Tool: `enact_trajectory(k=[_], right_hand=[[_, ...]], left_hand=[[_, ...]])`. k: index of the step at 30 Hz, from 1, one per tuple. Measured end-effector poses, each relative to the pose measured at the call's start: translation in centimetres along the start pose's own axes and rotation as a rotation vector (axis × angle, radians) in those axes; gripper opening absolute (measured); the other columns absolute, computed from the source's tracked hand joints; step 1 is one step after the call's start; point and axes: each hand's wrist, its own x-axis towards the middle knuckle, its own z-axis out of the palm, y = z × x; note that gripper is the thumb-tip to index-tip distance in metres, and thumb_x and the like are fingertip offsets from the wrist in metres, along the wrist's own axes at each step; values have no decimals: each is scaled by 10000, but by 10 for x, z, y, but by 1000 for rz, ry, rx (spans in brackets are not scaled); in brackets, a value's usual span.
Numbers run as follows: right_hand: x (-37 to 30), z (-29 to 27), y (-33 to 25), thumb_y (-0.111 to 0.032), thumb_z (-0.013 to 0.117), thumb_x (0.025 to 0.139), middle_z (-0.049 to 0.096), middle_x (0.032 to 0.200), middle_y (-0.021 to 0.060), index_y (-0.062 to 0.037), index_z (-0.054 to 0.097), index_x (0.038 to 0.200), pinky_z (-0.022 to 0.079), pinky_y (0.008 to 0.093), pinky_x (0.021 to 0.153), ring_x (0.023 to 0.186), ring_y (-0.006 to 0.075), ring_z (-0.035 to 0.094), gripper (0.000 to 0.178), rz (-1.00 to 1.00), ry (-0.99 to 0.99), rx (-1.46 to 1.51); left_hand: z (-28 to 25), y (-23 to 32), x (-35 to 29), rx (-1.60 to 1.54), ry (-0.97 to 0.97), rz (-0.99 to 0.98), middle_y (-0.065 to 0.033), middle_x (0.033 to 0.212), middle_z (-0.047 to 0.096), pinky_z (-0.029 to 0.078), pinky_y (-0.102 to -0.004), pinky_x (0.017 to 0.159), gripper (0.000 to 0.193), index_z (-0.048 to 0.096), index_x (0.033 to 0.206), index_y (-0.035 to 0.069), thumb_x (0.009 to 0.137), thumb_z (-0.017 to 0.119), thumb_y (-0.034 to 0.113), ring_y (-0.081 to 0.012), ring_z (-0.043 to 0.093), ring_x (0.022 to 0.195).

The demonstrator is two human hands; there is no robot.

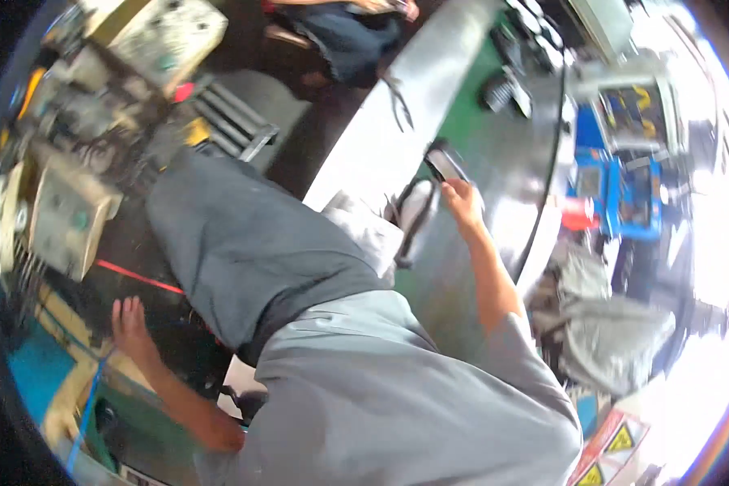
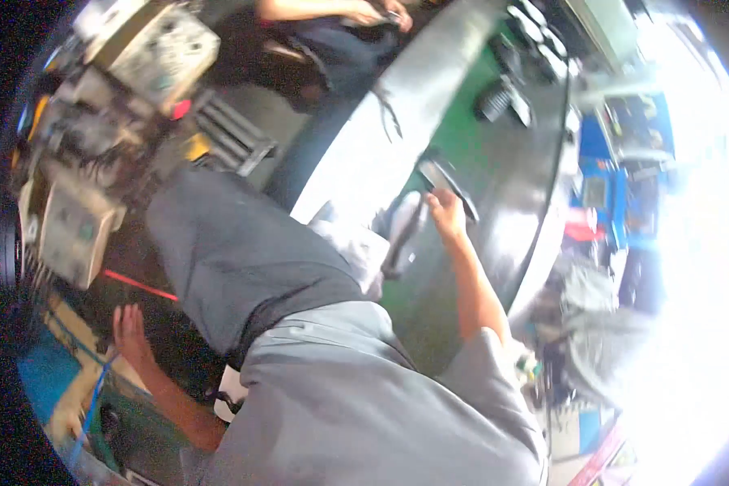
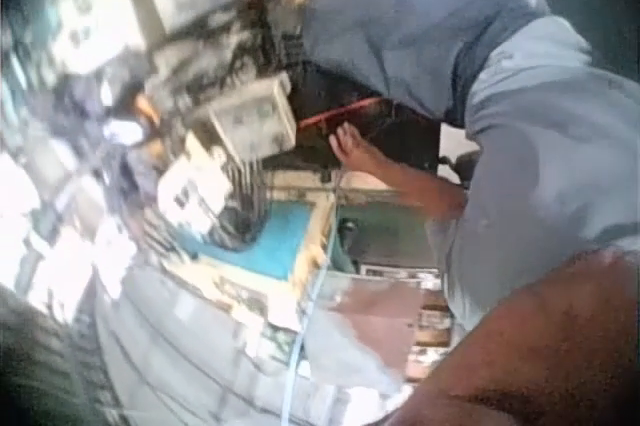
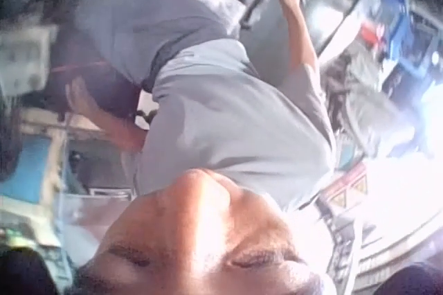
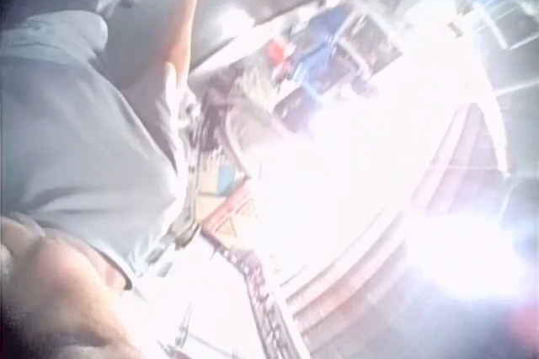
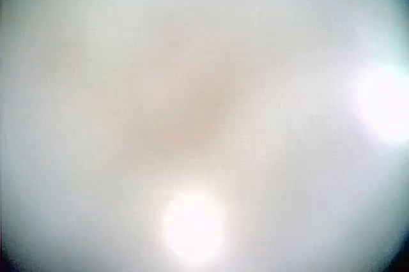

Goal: Assembling shoe components and using industrial machinery on a production line.

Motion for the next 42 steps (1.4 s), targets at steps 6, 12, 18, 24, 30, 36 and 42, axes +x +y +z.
enact_trajectory(k=[6, 12, 18, 24, 30, 36, 42], right_hand=[[-139, 29, 124, -652, 855, 892, 632, 1490, 348, 120, 456, 1605, 522, 480, 1145, 1356, 413, 654, 1124, 582, 104, 76], [-33, 73, 95, -607, 844, 880, 661, 1425, 367, 141, 496, 1533, 502, 457, 1149, 1327, 445, 668, 1052, 351, 282, 176], [19, 27, 95, -483, 802, 934, 738, 1242, 331, 93, 649, 1291, 544, 508, 1030, 1195, 452, 719, 694, 130, 313, 20], [13, -40, -55, -362, 808, 975, 674, 906, 103, 39, 647, 1160, 514, 380, 747, 839, 195, 614, 470, -176, 493, 260], [-37, -2, -148, -171, 766, 1018, 694, 1125, 50, -21, 634, 1334, 542, 310, 870, 985, 138, 647, 374, -229, 512, 1087], [-114, 74, -123, -99, 807, 960, 695, 1258, 78, -9, 611, 1433, 579, 453, 1035, 1156, 191, 681, 520, 102, -245, 1308], [-128, 131, -160, -388, 896, 900, 708, 1387, 229, 90, 549, 1535, 498, 414, 1151, 1311, 301, 665, 868, -199, -575, 400]], left_hand=[[243, 55, -13, -221, -379, -213, -284, 1486, 598, 543, -461, 1181, 585, 437, 1615, -84, 1118, 635, 153, -391, 666, 1329], [330, 76, -29, -17, -572, -181, -242, 1428, 645, 573, -431, 1128, 545, 496, 1577, -71, 1100, 669, 128, -320, 709, 1258], [381, 74, -51, 61, -757, -112, -201, 1361, 700, 604, -389, 1063, 428, 600, 1496, -62, 1095, 644, 79, -269, 738, 1187], [464, 69, -113, -32, -1096, -296, -239, 1484, 612, 599, -432, 1076, 588, 481, 1598, -45, 1086, 688, 160, -300, 710, 1255], [528, 65, -143, -321, -1120, -300, -147, 1476, 627, 565, -528, 1124, 637, 457, 1611, -21, 1056, 742, 106, -268, 626, 1339], [419, 109, -53, -225, -659, 305, -129, 1394, 689, 515, -308, 1084, 417, 646, 1446, -32, 1062, 734, 105, -197, 652, 1262], [357, 116, -33, 336, -400, 439, -123, 1142, 750, 544, -292, 882, 267, 760, 1290, -4, 1041, 669, 22, -168, 701, 977]])
